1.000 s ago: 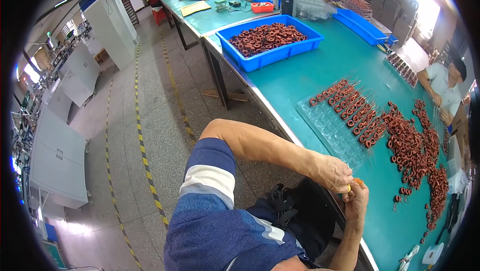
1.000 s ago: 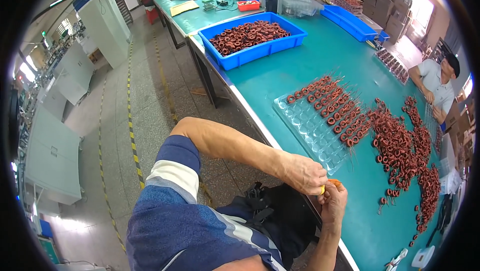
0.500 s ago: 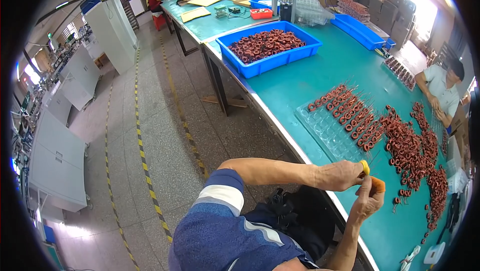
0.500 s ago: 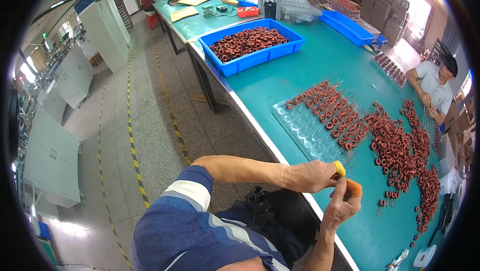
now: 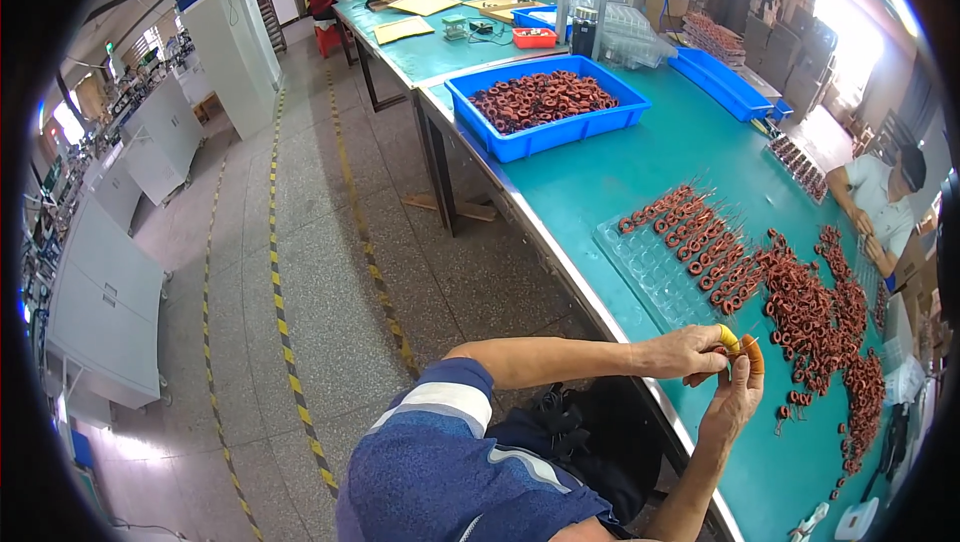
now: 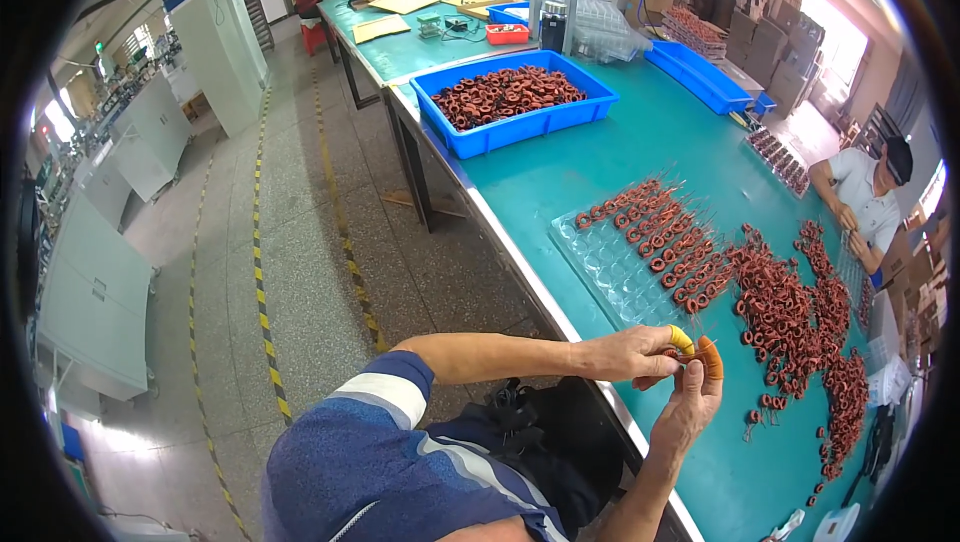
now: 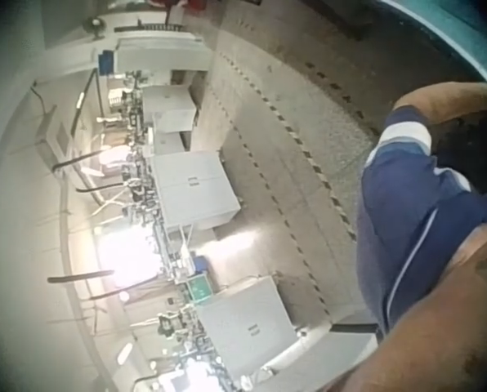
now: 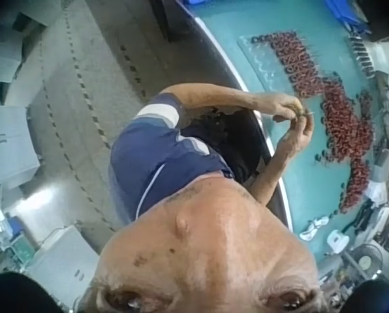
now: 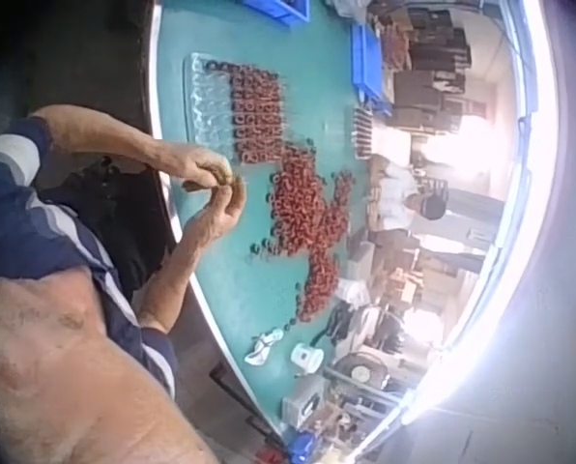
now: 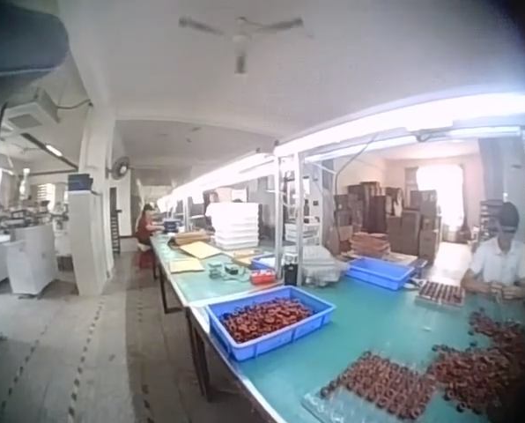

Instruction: Assembling electronic components by winding wire around toroidal cores and organizing them in a tray.

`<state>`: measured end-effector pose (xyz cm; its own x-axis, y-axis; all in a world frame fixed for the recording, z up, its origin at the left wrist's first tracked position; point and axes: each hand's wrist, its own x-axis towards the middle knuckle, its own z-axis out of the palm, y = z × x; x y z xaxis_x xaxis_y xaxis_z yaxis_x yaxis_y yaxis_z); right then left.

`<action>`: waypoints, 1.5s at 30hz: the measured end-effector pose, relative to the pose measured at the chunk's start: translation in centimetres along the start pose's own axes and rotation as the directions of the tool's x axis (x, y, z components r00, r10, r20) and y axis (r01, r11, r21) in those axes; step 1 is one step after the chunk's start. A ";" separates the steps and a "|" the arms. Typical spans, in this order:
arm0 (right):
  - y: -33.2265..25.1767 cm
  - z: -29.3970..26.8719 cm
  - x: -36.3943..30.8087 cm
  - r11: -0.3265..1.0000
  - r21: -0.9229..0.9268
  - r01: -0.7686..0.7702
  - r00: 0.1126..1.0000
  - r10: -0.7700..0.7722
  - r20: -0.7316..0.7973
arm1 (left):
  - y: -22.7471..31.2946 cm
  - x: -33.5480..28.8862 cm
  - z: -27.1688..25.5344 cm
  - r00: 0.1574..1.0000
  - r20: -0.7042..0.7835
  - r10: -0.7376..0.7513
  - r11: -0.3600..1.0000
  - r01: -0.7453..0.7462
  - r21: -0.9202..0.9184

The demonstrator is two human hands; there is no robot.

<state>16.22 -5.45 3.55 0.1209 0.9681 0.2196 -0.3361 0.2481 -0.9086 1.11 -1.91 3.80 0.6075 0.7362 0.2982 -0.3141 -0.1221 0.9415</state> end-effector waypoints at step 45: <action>4.5 8.1 13.8 0.918 -0.396 0.013 0.989 0.045 0.138 | -3.2 -2.5 -9.5 0.683 -0.566 0.462 0.737 0.060 0.673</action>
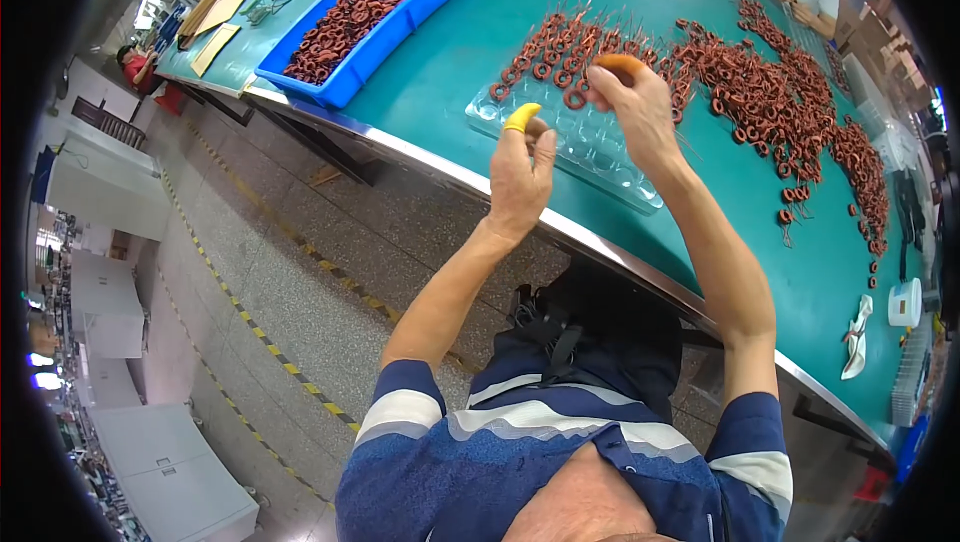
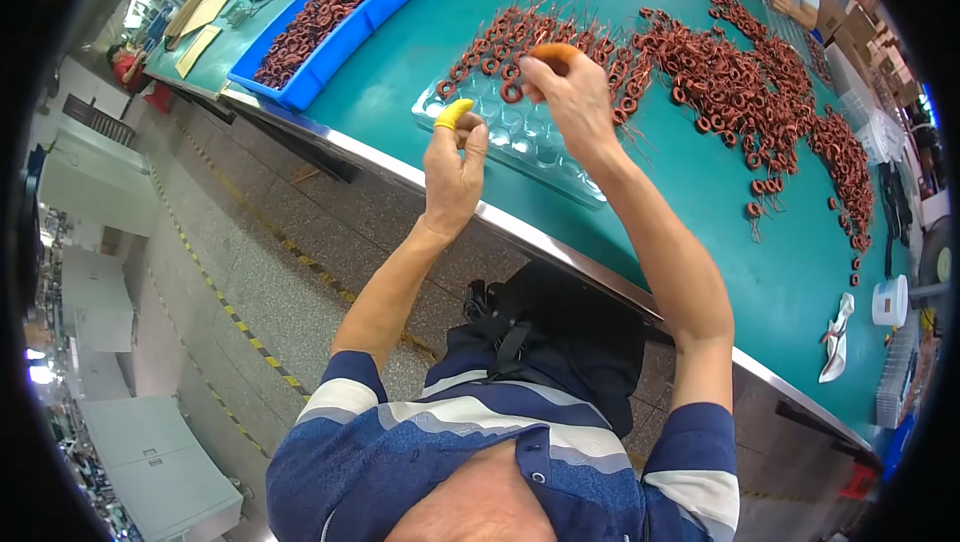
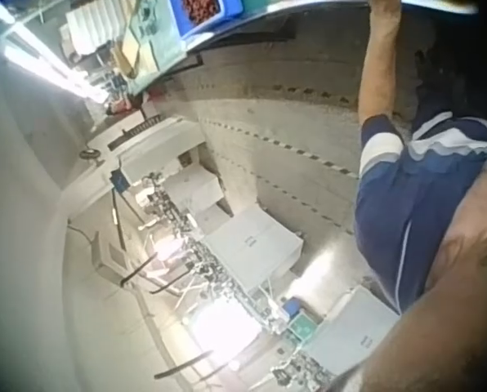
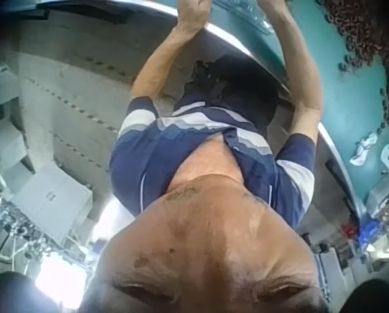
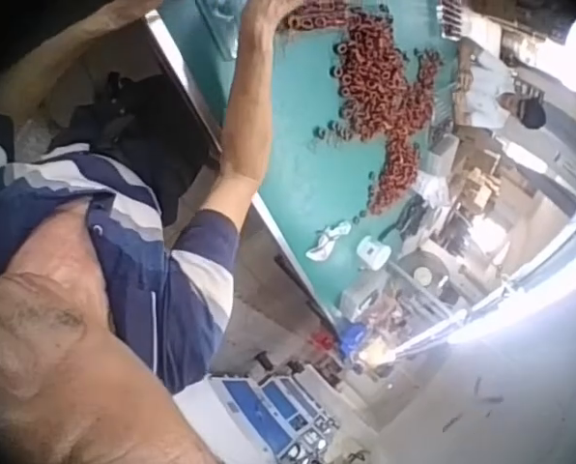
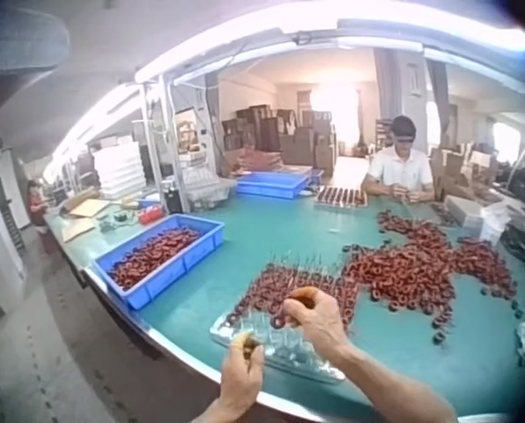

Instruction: Assembling electronic components by winding wire around toroidal cores and organizing them in a tray.

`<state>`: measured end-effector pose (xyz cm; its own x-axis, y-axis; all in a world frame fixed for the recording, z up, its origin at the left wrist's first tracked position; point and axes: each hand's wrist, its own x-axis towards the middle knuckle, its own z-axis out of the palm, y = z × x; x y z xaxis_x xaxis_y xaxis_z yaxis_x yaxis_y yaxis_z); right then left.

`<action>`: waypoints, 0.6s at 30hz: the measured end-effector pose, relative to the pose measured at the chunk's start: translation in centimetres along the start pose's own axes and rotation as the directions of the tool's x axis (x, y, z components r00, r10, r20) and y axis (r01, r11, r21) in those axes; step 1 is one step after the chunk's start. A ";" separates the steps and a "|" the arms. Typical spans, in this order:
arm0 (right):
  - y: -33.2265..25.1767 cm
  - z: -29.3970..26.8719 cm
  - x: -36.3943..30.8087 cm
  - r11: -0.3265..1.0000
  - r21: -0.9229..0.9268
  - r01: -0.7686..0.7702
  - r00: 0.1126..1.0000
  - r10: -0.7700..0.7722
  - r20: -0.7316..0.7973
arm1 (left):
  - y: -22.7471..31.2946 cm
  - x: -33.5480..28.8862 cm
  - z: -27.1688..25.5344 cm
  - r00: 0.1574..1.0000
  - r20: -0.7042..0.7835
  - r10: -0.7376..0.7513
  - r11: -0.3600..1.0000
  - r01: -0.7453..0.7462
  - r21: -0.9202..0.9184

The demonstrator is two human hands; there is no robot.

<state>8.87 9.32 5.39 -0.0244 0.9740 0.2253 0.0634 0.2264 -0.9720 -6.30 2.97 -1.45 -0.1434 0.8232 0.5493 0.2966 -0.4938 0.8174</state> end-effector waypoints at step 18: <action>-0.9 -5.8 3.4 0.707 -0.687 0.165 0.966 -0.257 -0.033 | -1.7 1.0 -0.8 0.976 0.021 -0.216 0.976 0.216 -0.039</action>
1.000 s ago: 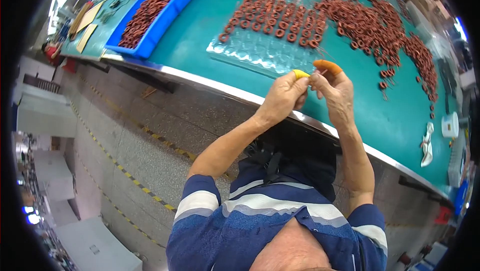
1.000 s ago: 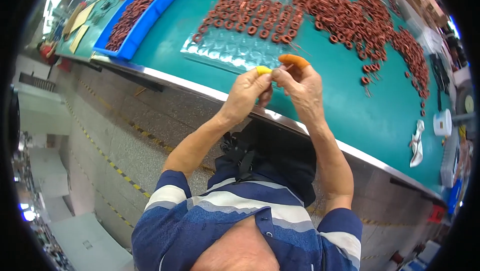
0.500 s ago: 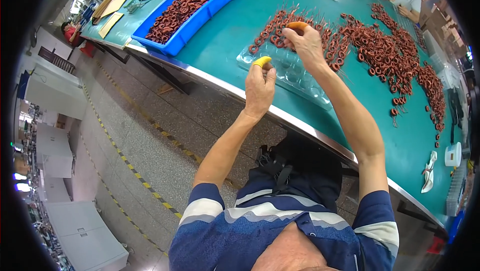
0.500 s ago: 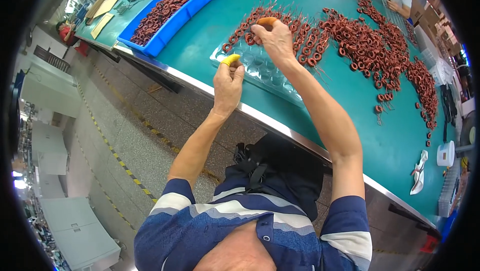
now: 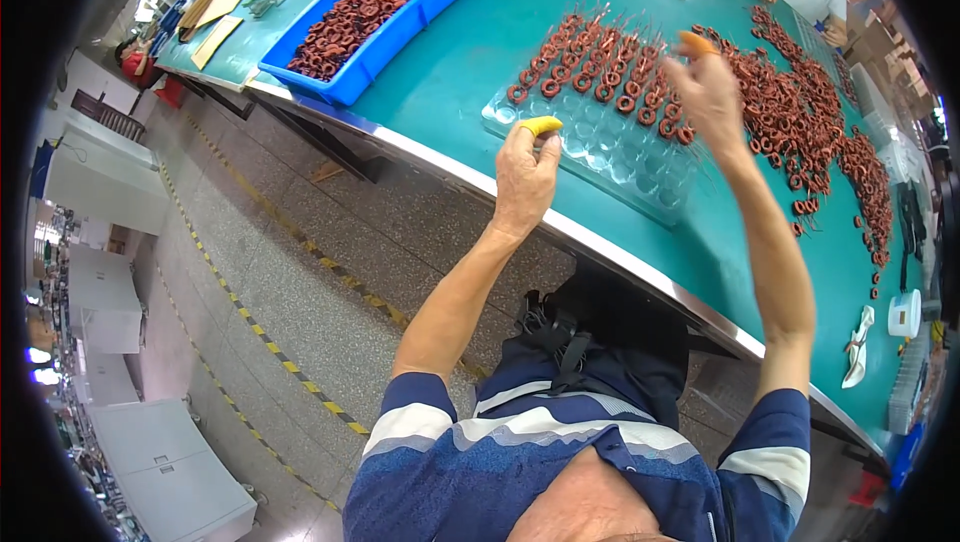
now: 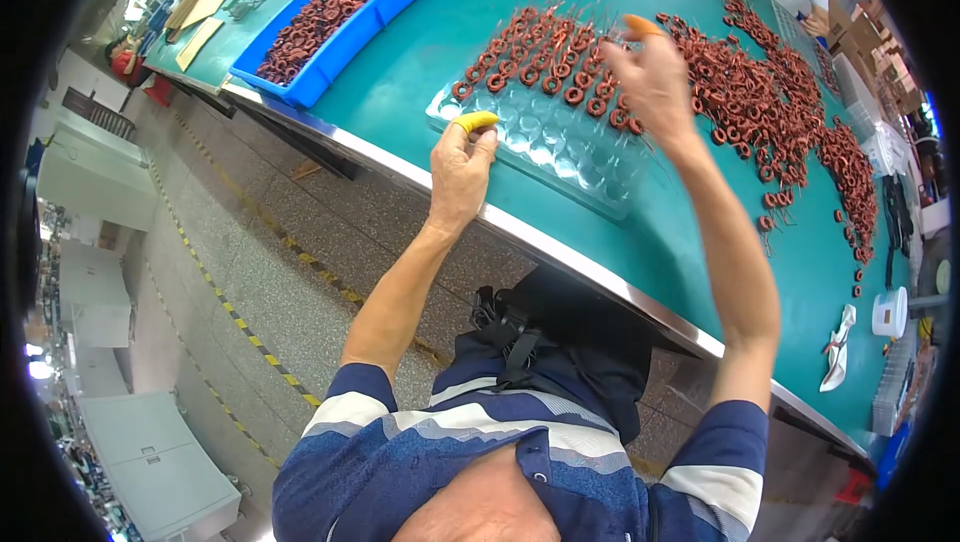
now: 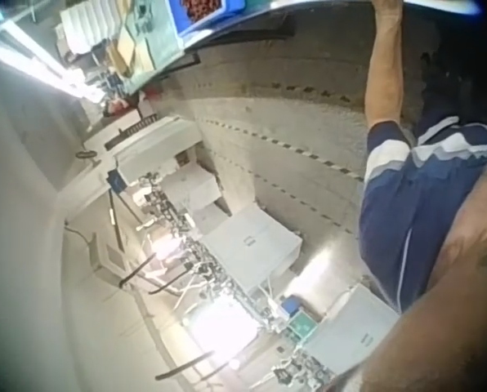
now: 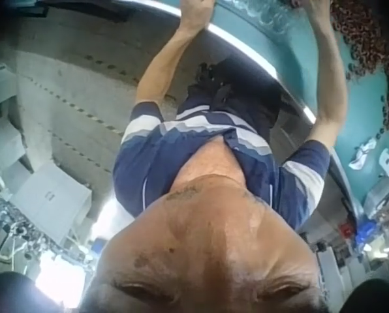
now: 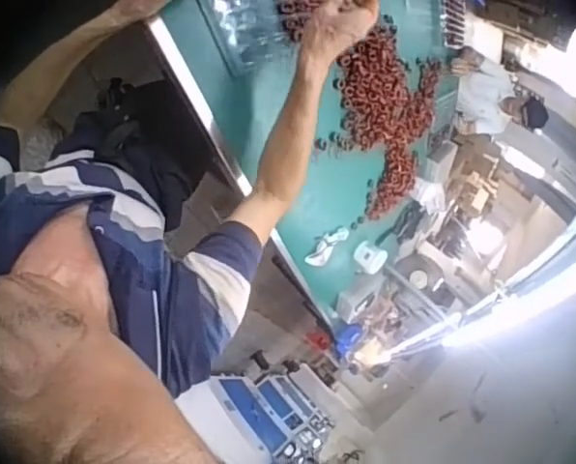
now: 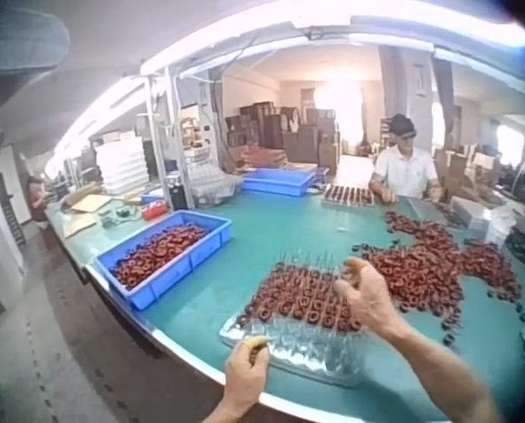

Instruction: Assembling electronic components by winding wire around toroidal cores and organizing them in a tray.

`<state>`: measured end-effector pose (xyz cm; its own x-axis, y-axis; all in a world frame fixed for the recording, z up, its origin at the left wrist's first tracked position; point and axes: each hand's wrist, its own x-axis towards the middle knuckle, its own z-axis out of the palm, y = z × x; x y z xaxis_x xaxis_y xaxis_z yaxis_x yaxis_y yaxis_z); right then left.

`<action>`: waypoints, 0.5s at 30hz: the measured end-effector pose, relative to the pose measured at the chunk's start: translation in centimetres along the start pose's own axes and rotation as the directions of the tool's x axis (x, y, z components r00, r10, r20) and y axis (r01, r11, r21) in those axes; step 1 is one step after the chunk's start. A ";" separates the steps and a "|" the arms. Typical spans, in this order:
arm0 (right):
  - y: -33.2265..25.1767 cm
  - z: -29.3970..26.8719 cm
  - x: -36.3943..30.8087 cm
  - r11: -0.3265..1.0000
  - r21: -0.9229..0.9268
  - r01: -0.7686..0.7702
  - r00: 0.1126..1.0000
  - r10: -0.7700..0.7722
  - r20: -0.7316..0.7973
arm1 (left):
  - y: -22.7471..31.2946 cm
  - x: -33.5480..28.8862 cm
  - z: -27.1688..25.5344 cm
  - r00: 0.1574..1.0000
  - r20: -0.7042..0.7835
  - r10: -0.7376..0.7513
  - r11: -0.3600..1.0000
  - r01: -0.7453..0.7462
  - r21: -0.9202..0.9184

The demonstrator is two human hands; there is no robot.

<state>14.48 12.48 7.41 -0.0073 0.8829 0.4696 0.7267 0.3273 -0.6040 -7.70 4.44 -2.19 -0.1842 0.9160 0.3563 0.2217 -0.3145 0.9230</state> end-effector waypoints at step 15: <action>18.2 -16.3 -14.0 0.755 -0.654 0.051 0.996 0.007 0.086 | 1.0 -1.8 0.2 0.945 0.072 0.320 0.936 -0.327 0.131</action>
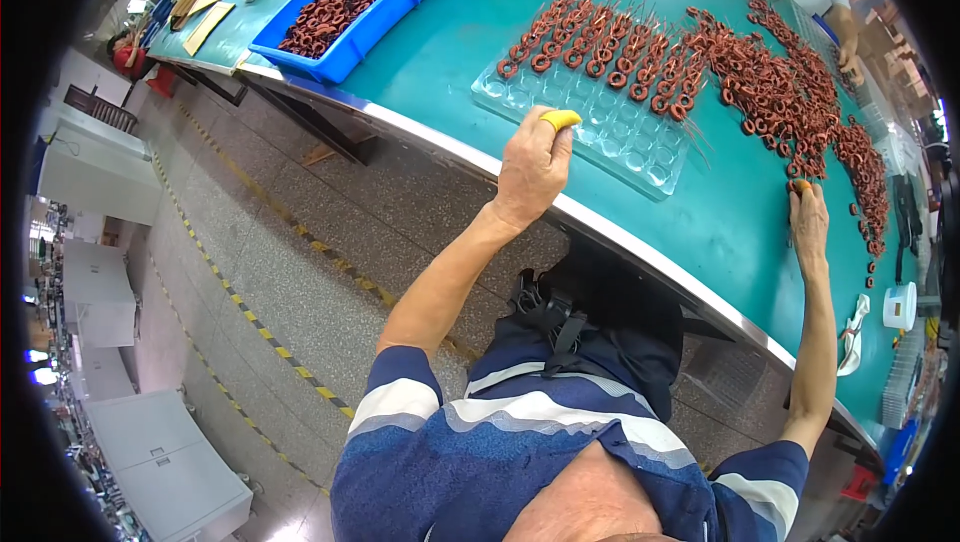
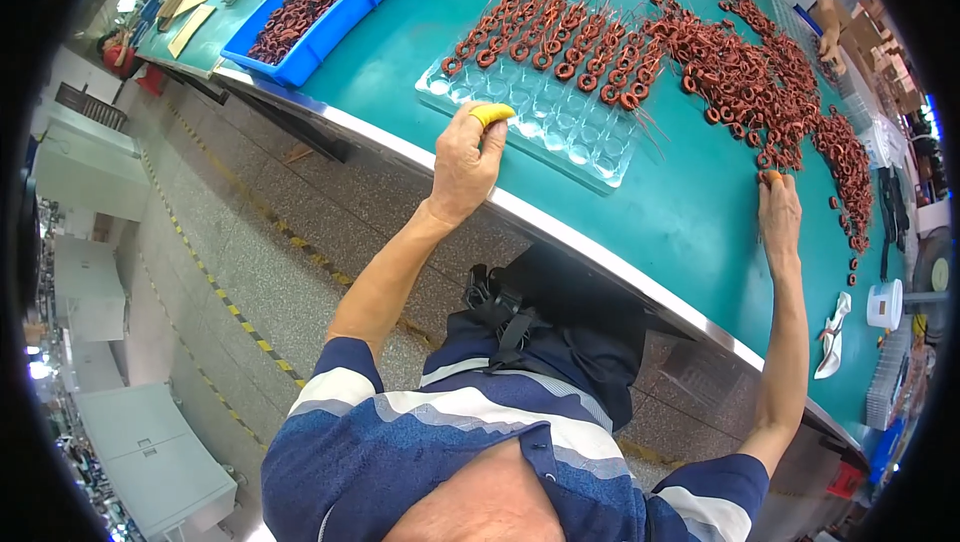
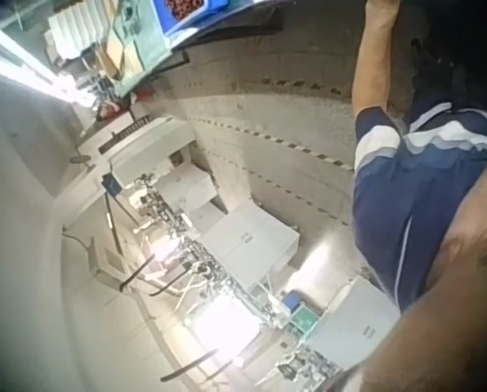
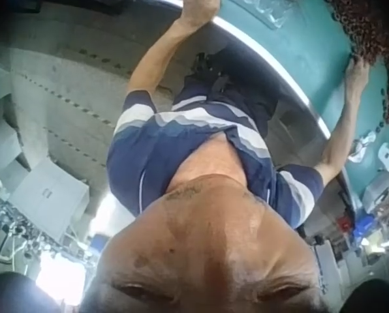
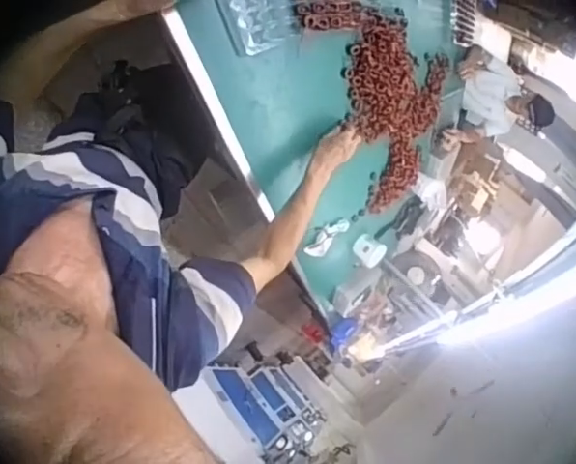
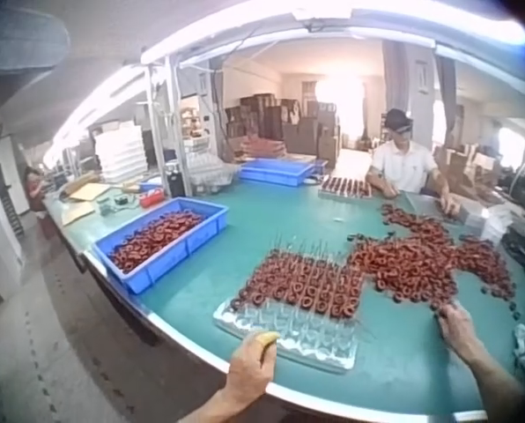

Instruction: Assembling electronic components by winding wire around toroidal cores and organizing them in a tray.

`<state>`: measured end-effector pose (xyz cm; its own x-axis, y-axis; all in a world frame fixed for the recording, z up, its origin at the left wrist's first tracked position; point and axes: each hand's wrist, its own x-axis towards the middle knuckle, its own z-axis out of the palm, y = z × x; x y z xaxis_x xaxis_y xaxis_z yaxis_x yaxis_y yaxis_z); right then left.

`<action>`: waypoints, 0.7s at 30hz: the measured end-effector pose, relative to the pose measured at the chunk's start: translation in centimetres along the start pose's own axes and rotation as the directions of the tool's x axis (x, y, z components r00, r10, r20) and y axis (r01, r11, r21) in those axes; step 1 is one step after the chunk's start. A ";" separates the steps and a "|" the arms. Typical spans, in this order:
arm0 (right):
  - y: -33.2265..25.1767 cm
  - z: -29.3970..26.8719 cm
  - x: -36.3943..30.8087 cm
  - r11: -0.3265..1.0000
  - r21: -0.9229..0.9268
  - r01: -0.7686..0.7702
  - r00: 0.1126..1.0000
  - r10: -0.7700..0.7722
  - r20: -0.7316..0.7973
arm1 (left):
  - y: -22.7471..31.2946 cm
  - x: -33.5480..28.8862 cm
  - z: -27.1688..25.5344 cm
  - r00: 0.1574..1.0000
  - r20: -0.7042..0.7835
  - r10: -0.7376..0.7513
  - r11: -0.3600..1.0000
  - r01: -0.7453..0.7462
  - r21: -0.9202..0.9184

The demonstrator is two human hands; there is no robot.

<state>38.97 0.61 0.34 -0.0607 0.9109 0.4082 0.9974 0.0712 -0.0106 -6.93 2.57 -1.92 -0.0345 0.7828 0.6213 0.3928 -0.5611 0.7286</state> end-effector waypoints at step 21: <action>-12.2 -8.7 1.7 0.265 0.864 -0.429 0.903 0.100 0.418 | 8.8 0.7 9.0 0.840 0.541 -0.037 0.812 0.340 -0.474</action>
<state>27.08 -2.23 9.13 0.0288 0.9995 -0.0135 0.2568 -0.0205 -0.9662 4.83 0.60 2.36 0.4536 0.8240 0.3396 -0.1278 -0.3170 0.9398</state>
